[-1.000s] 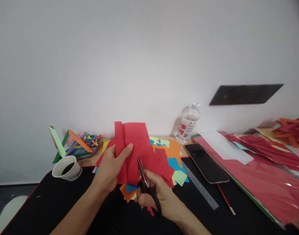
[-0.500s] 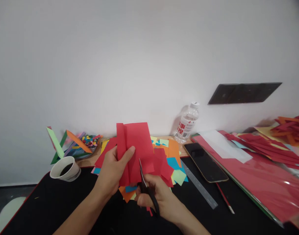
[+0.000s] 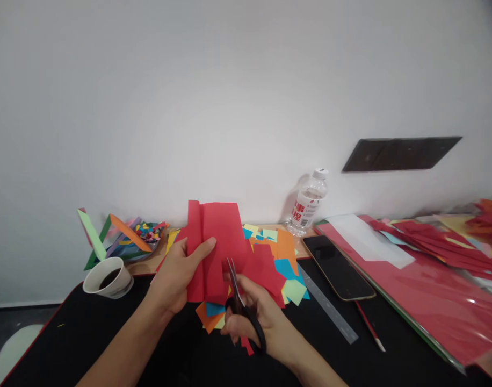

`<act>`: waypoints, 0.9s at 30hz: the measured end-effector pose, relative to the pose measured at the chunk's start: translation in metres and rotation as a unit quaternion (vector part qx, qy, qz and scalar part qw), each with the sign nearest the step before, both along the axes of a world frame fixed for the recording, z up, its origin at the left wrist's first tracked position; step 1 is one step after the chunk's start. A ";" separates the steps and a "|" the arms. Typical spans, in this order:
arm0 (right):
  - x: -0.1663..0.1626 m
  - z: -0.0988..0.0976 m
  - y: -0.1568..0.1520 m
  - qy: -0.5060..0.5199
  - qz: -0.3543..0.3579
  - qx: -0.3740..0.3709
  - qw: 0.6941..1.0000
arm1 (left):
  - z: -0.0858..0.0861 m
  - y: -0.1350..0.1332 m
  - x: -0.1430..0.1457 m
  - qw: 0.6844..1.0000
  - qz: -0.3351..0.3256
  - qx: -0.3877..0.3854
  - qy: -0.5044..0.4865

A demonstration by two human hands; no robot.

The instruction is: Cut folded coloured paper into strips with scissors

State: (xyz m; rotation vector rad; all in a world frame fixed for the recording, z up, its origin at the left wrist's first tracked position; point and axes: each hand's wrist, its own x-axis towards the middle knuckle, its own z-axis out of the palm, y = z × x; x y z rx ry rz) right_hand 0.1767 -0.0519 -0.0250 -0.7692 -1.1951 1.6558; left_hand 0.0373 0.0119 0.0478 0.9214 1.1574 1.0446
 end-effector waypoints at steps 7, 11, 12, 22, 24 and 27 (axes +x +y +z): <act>0.000 0.002 -0.001 0.012 -0.002 -0.014 1.000 | 0.005 -0.002 0.001 0.999 -0.006 -0.035 -0.022; -0.001 -0.002 -0.002 0.015 0.003 -0.021 1.000 | 0.004 -0.004 0.003 0.998 0.007 -0.036 -0.052; -0.001 -0.003 -0.002 0.018 0.008 -0.023 1.000 | 0.004 -0.005 0.003 0.998 0.012 -0.035 -0.056; -0.002 0.004 0.000 0.032 0.004 0.013 0.999 | -0.010 -0.015 0.014 1.000 -0.004 0.018 -0.024; -0.001 0.005 0.000 0.042 0.003 0.020 0.999 | -0.012 -0.017 0.015 1.000 -0.014 0.015 -0.010; -0.001 0.004 0.000 0.061 -0.002 0.022 0.998 | -0.013 -0.019 0.017 1.000 -0.011 0.020 0.003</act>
